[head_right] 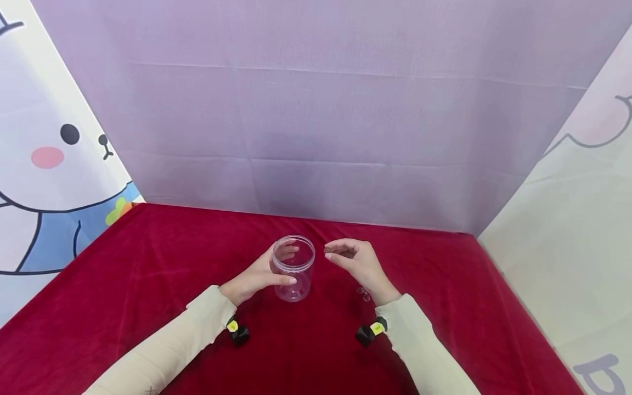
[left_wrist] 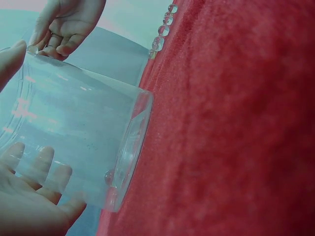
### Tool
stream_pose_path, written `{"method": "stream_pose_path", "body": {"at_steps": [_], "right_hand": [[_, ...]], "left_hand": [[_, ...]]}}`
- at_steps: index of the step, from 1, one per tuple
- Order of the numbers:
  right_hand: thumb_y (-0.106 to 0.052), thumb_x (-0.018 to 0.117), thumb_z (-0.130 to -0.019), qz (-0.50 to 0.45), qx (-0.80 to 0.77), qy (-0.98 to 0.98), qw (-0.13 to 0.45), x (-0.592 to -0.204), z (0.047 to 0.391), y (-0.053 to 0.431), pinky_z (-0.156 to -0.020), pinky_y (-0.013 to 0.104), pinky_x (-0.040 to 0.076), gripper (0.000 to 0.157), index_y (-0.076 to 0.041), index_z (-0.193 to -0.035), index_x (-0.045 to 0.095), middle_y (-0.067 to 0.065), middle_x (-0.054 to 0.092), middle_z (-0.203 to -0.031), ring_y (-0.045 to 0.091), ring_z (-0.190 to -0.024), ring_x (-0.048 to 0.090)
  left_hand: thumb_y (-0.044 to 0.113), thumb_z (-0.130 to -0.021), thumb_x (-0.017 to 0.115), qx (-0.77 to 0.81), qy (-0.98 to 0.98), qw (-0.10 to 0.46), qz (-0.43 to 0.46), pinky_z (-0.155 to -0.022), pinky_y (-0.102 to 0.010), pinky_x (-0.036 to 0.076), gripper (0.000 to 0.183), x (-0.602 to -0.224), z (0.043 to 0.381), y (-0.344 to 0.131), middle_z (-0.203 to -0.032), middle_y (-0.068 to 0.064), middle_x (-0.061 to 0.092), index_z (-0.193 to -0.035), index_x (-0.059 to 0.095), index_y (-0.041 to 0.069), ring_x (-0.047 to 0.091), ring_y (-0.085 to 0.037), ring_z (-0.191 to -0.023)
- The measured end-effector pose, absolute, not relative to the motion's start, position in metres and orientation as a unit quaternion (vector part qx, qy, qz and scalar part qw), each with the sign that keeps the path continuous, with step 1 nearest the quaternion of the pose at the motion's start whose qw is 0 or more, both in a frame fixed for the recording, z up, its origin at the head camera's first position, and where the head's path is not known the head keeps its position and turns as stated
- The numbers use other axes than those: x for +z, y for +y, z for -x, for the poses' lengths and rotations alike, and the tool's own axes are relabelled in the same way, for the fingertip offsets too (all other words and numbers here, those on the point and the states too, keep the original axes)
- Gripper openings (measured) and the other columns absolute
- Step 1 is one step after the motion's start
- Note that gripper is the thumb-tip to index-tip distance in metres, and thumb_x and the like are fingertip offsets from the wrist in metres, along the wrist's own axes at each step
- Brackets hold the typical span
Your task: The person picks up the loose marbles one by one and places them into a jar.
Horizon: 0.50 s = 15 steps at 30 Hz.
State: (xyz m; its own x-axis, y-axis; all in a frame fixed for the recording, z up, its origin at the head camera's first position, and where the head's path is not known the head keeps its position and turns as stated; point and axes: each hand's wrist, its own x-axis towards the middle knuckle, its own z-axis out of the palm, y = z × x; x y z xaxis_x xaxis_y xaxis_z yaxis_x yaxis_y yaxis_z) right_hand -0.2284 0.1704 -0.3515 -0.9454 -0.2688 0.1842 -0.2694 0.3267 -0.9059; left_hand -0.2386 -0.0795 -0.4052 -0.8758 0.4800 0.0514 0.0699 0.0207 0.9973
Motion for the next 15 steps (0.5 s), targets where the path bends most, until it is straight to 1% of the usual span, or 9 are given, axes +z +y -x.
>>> {"method": "stream_pose_path", "body": {"at_steps": [6,11,15], "right_hand": [[-0.016,0.071,-0.084,-0.171,0.558,-0.812,0.001,-0.348,0.232,0.165,-0.077,0.026,0.053,0.026,-0.004,-0.108,0.068,0.011,0.07,-0.103,0.016,-0.087,0.064],[-0.016,0.071,-0.084,-0.182,0.563,-0.806,0.005,-0.344,0.235,0.159,-0.078,0.026,0.052,0.026,-0.004,-0.107,0.068,0.012,0.069,-0.104,0.021,-0.089,0.064],[-0.016,0.071,-0.085,-0.186,0.567,-0.802,0.0,-0.344,0.236,0.156,-0.078,0.026,0.052,0.028,-0.001,-0.108,0.067,0.012,0.069,-0.105,0.021,-0.089,0.064]], "left_hand": [[0.008,-0.079,0.073,0.677,0.69,0.157,-0.202,-0.106,-0.051,0.032,0.082,-0.405,0.239,-0.079,-0.147,-0.012,0.033,-0.143,0.027,0.025,0.028,-0.031,-0.136],[0.008,-0.078,0.073,0.675,0.692,0.156,-0.202,-0.106,-0.051,0.034,0.081,-0.404,0.241,-0.079,-0.147,-0.011,0.033,-0.143,0.026,0.025,0.029,-0.029,-0.136],[0.008,-0.078,0.073,0.674,0.694,0.156,-0.198,-0.105,-0.05,0.034,0.082,-0.404,0.241,-0.078,-0.147,-0.011,0.034,-0.143,0.027,0.026,0.031,-0.027,-0.135]]}}
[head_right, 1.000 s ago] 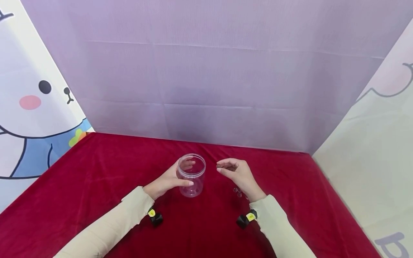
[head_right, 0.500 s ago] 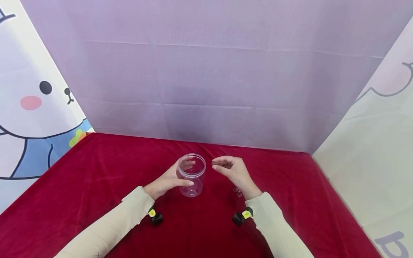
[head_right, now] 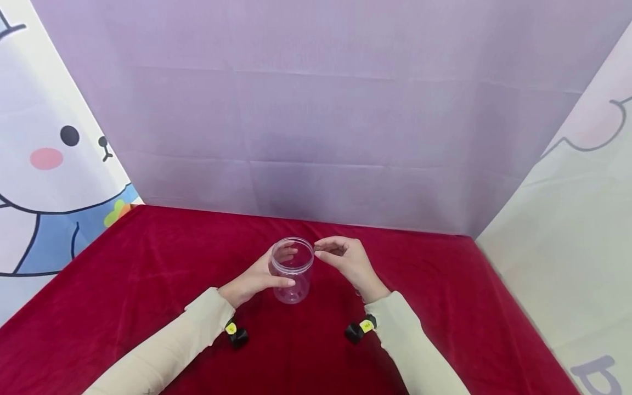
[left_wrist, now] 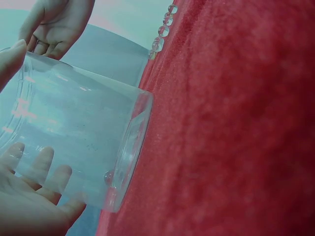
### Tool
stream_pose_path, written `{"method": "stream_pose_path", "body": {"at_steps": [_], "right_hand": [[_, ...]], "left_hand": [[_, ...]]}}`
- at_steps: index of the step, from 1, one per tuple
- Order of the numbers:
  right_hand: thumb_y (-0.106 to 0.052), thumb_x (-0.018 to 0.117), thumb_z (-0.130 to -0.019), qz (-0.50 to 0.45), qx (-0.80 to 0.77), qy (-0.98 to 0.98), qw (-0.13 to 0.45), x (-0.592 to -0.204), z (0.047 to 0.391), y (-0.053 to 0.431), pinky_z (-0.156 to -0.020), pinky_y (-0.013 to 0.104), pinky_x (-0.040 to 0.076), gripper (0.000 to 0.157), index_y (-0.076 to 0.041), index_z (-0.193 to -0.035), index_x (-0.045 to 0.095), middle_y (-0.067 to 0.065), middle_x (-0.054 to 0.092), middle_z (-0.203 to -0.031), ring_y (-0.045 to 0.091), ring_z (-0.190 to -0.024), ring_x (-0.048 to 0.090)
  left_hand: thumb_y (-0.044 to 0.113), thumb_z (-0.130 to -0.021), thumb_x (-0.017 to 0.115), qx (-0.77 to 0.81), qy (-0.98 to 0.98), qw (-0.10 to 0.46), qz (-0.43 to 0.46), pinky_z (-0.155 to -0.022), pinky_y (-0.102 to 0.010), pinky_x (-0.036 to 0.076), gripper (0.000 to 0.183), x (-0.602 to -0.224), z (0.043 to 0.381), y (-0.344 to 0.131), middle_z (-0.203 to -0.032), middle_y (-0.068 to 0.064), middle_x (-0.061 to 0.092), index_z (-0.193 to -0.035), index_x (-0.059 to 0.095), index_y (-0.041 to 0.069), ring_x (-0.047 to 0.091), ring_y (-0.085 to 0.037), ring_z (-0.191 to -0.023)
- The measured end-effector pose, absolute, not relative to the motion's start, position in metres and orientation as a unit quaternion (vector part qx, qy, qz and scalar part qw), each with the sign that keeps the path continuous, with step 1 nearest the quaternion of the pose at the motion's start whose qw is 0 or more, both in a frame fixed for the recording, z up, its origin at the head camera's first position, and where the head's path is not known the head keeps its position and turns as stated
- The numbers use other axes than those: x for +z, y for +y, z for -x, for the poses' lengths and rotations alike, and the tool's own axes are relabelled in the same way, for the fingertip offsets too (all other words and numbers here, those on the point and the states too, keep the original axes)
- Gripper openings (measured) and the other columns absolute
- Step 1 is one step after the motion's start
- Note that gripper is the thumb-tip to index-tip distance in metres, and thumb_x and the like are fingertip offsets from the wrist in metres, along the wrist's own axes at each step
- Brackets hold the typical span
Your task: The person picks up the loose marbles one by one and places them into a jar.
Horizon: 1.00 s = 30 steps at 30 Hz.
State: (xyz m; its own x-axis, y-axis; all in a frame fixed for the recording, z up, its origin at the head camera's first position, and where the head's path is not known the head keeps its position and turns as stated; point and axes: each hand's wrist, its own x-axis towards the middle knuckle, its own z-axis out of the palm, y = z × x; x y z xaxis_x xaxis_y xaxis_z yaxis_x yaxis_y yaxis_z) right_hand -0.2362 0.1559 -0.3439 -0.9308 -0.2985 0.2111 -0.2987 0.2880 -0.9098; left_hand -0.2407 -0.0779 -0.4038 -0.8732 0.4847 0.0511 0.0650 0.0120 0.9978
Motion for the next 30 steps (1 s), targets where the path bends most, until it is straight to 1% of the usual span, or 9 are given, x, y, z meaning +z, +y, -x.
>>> {"method": "stream_pose_path", "body": {"at_steps": [5,10,14,18,23,30], "right_hand": [[-0.016,0.071,-0.085,-0.187,0.571,-0.799,-0.009,-0.345,0.236,0.152,-0.079,0.026,0.052,0.029,-0.001,-0.109,0.067,0.013,0.069,-0.104,0.018,-0.087,0.064],[-0.01,0.069,-0.085,-0.185,0.58,-0.793,-0.015,-0.343,0.239,0.145,-0.078,0.025,0.052,0.028,0.001,-0.11,0.066,0.015,0.069,-0.104,0.015,-0.086,0.064],[-0.006,0.068,-0.085,-0.186,0.581,-0.792,-0.015,-0.345,0.24,0.142,-0.077,0.025,0.052,0.026,0.003,-0.109,0.066,0.017,0.068,-0.103,0.016,-0.085,0.064],[-0.008,0.07,-0.084,-0.186,0.583,-0.79,-0.017,-0.35,0.241,0.14,-0.077,0.025,0.052,0.025,0.001,-0.107,0.068,0.018,0.068,-0.103,0.016,-0.084,0.064],[-0.014,0.072,-0.083,-0.191,0.582,-0.79,-0.011,-0.354,0.242,0.139,-0.077,0.027,0.052,0.024,-0.004,-0.104,0.07,0.013,0.069,-0.101,0.019,-0.084,0.064],[-0.016,0.072,-0.083,-0.204,0.571,-0.795,-0.001,-0.356,0.243,0.137,-0.073,0.028,0.052,0.023,-0.005,-0.104,0.07,0.009,0.07,-0.099,0.023,-0.083,0.063]], "left_hand": [[0.01,-0.079,0.074,0.677,0.69,0.162,-0.198,-0.106,-0.049,0.034,0.082,-0.406,0.24,-0.078,-0.147,-0.01,0.033,-0.143,0.026,0.026,0.03,-0.027,-0.135],[0.009,-0.079,0.073,0.682,0.687,0.16,-0.195,-0.106,-0.051,0.033,0.08,-0.406,0.241,-0.079,-0.147,-0.011,0.033,-0.143,0.027,0.024,0.03,-0.028,-0.136],[0.012,-0.078,0.075,0.677,0.691,0.162,-0.194,-0.106,-0.051,0.033,0.082,-0.406,0.241,-0.079,-0.147,-0.009,0.034,-0.143,0.027,0.025,0.03,-0.027,-0.135],[0.013,-0.077,0.076,0.674,0.695,0.161,-0.192,-0.106,-0.051,0.032,0.083,-0.407,0.24,-0.08,-0.146,-0.008,0.035,-0.143,0.027,0.026,0.032,-0.026,-0.134],[0.013,-0.078,0.075,0.674,0.696,0.159,-0.189,-0.106,-0.052,0.032,0.082,-0.409,0.24,-0.081,-0.146,-0.008,0.036,-0.143,0.027,0.025,0.032,-0.026,-0.134],[0.016,-0.077,0.077,0.67,0.701,0.163,-0.182,-0.105,-0.05,0.035,0.083,-0.409,0.24,-0.08,-0.144,-0.002,0.038,-0.142,0.028,0.027,0.034,-0.024,-0.133]]}}
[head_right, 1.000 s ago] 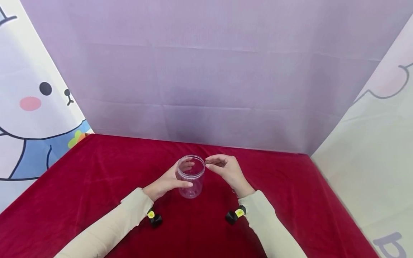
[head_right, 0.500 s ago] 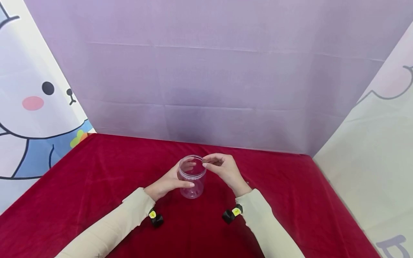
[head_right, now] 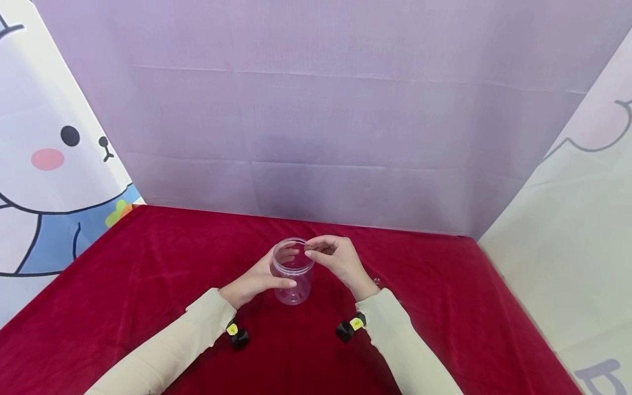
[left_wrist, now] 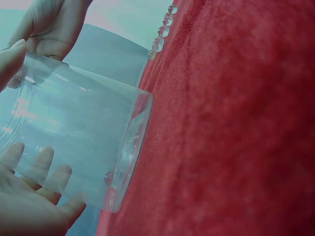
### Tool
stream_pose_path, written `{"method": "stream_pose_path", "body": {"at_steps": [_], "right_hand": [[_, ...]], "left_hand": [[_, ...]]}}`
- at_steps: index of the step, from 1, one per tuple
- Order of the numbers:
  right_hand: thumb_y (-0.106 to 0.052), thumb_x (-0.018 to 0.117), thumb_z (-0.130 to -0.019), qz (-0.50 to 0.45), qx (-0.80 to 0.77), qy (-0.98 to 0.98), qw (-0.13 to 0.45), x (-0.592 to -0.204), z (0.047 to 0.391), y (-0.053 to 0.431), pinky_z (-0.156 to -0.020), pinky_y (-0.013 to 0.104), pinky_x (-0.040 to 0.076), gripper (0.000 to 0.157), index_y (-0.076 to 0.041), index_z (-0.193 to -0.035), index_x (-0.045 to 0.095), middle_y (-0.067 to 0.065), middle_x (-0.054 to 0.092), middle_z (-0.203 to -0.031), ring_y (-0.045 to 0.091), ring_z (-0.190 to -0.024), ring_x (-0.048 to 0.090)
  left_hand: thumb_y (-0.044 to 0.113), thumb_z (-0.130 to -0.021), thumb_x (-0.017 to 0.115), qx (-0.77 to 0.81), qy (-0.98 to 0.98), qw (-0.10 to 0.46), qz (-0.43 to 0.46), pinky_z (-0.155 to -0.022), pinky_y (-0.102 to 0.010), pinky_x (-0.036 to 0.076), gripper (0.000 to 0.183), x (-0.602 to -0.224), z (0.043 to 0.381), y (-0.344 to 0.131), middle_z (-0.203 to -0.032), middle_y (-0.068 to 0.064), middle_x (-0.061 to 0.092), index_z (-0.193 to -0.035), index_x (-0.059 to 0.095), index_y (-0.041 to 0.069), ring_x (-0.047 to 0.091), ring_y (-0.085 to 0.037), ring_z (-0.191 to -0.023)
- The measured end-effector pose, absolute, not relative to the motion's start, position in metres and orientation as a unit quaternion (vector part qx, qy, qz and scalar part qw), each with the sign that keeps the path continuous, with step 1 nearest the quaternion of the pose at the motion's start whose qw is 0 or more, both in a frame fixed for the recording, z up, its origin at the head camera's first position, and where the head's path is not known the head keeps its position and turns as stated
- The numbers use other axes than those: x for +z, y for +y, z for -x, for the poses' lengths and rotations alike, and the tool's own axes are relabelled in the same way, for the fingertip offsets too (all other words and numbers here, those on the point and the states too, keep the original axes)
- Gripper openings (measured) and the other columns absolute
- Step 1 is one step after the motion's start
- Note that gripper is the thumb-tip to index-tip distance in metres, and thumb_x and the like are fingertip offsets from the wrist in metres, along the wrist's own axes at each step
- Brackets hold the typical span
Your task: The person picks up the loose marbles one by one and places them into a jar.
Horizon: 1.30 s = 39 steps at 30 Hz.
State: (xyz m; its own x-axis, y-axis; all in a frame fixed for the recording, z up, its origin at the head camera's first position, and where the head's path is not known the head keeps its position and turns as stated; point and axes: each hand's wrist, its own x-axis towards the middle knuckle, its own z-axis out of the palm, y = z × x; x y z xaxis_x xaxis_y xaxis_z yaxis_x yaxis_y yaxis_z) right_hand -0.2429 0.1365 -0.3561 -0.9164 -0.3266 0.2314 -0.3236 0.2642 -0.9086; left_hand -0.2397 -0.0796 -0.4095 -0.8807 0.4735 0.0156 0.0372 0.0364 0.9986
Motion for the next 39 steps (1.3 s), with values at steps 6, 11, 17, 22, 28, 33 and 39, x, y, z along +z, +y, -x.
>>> {"method": "stream_pose_path", "body": {"at_steps": [6,11,17,22,28,33,39], "right_hand": [[-0.013,0.072,-0.083,0.199,-0.566,0.8,-0.004,-0.359,0.244,0.134,-0.069,0.027,0.052,0.021,-0.006,-0.103,0.07,0.008,0.07,-0.098,0.022,-0.08,0.061],[-0.008,0.071,-0.083,0.198,-0.57,0.797,-0.003,-0.359,0.245,0.133,-0.068,0.024,0.051,0.022,-0.001,-0.104,0.069,0.014,0.069,-0.099,0.019,-0.078,0.061],[0.0,0.067,-0.084,0.204,-0.573,0.794,-0.004,-0.343,0.233,0.127,-0.067,0.022,0.05,0.022,0.006,-0.104,0.067,0.022,0.068,-0.1,0.019,-0.077,0.06],[0.0,0.067,-0.084,0.204,-0.57,0.796,-0.005,-0.335,0.226,0.125,-0.067,0.022,0.05,0.022,0.009,-0.104,0.066,0.023,0.068,-0.099,0.017,-0.076,0.06],[0.0,0.067,-0.084,0.197,-0.574,0.795,0.001,-0.329,0.224,0.123,-0.067,0.021,0.05,0.024,0.009,-0.106,0.065,0.024,0.066,-0.101,0.019,-0.077,0.059],[0.0,0.067,-0.084,0.192,-0.574,0.796,0.004,-0.325,0.224,0.123,-0.067,0.021,0.049,0.024,0.009,-0.106,0.065,0.025,0.066,-0.102,0.02,-0.077,0.059],[0.0,0.067,-0.084,0.197,-0.58,0.791,0.005,-0.326,0.225,0.123,-0.068,0.021,0.05,0.025,0.009,-0.106,0.065,0.025,0.066,-0.102,0.017,-0.077,0.059]], "left_hand": [[0.015,-0.076,0.077,0.669,0.703,0.162,-0.178,-0.105,-0.049,0.035,0.084,-0.409,0.239,-0.079,-0.144,-0.002,0.038,-0.143,0.028,0.027,0.034,-0.023,-0.133],[0.014,-0.077,0.077,0.668,0.704,0.164,-0.178,-0.105,-0.049,0.035,0.083,-0.41,0.239,-0.079,-0.145,-0.003,0.037,-0.143,0.027,0.026,0.033,-0.024,-0.133],[0.014,-0.077,0.076,0.668,0.705,0.162,-0.173,-0.105,-0.05,0.035,0.082,-0.411,0.24,-0.08,-0.145,-0.005,0.037,-0.143,0.027,0.026,0.034,-0.025,-0.133],[0.013,-0.078,0.075,0.669,0.704,0.165,-0.173,-0.105,-0.05,0.034,0.082,-0.411,0.24,-0.08,-0.145,-0.006,0.037,-0.143,0.027,0.025,0.034,-0.027,-0.133],[0.01,-0.078,0.073,0.672,0.699,0.163,-0.182,-0.106,-0.05,0.034,0.082,-0.409,0.24,-0.079,-0.144,-0.004,0.037,-0.143,0.026,0.026,0.033,-0.026,-0.133],[0.011,-0.078,0.073,0.674,0.696,0.165,-0.182,-0.105,-0.051,0.034,0.082,-0.408,0.24,-0.079,-0.146,-0.006,0.036,-0.143,0.025,0.026,0.033,-0.027,-0.133],[0.009,-0.078,0.073,0.677,0.693,0.162,-0.188,-0.106,-0.052,0.033,0.082,-0.406,0.241,-0.079,-0.146,-0.007,0.035,-0.143,0.026,0.025,0.032,-0.028,-0.134]]}}
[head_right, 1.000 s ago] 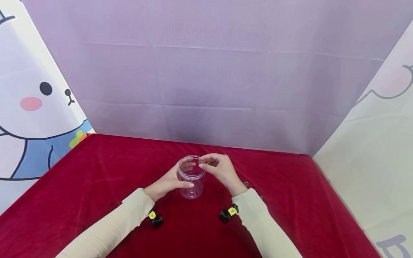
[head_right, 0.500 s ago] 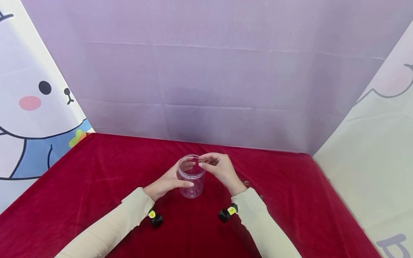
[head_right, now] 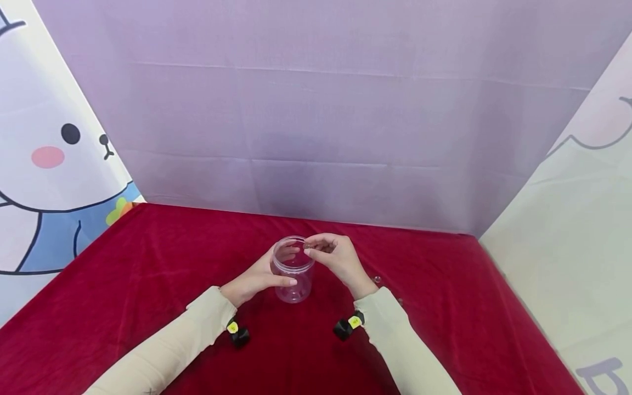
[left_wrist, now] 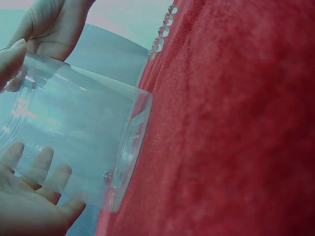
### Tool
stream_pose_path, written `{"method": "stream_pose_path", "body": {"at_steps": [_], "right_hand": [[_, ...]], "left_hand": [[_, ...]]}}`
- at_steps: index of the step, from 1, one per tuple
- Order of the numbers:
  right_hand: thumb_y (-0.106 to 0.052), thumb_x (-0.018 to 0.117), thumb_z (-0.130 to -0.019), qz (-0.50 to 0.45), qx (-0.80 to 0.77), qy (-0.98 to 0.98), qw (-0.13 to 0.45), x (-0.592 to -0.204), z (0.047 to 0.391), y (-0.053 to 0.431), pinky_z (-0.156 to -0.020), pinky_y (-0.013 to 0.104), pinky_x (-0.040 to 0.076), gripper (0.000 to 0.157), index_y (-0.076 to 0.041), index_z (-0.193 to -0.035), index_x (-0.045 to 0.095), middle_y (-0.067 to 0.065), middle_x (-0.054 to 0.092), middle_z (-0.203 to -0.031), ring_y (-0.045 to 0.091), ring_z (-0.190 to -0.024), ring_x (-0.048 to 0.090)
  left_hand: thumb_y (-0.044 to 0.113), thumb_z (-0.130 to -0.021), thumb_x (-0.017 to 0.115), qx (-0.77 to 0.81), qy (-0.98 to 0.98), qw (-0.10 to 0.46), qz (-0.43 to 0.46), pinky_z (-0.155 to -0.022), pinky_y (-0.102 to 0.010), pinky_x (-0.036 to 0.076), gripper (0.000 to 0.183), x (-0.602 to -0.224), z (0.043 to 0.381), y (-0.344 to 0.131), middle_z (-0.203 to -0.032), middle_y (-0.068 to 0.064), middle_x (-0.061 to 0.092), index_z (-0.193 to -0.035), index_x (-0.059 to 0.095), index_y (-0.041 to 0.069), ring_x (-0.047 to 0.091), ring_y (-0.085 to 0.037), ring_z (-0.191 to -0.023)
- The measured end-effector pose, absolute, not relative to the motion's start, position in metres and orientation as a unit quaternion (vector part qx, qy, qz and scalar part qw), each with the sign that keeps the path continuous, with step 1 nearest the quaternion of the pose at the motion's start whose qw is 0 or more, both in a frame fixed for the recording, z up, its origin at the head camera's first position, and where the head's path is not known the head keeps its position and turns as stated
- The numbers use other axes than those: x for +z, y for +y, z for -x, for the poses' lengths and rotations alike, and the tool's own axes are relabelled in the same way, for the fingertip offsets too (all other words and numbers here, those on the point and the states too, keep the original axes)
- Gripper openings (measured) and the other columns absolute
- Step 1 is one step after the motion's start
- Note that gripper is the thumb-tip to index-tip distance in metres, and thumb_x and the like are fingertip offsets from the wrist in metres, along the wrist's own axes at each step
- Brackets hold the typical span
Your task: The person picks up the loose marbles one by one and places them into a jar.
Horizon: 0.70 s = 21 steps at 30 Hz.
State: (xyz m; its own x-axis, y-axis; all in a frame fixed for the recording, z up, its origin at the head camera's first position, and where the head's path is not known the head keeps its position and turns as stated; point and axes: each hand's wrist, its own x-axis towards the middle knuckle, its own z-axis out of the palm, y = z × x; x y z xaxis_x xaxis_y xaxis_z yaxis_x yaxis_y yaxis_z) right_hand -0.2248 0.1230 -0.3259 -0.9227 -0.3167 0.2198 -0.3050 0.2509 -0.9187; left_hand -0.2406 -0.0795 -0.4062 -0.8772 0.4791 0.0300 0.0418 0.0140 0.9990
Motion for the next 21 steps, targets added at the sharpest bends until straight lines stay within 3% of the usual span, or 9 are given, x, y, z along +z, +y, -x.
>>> {"method": "stream_pose_path", "body": {"at_steps": [21], "right_hand": [[0.0,0.067,-0.084,0.182,-0.594,0.784,0.01,-0.339,0.234,0.125,-0.07,0.022,0.05,0.025,0.008,-0.108,0.065,0.023,0.066,-0.102,0.015,-0.077,0.059]], "left_hand": [[0.01,-0.078,0.072,0.677,0.691,0.166,-0.188,-0.106,-0.051,0.033,0.082,-0.407,0.241,-0.08,-0.147,-0.01,0.033,-0.144,0.024,0.025,0.03,-0.031,-0.135]]}}
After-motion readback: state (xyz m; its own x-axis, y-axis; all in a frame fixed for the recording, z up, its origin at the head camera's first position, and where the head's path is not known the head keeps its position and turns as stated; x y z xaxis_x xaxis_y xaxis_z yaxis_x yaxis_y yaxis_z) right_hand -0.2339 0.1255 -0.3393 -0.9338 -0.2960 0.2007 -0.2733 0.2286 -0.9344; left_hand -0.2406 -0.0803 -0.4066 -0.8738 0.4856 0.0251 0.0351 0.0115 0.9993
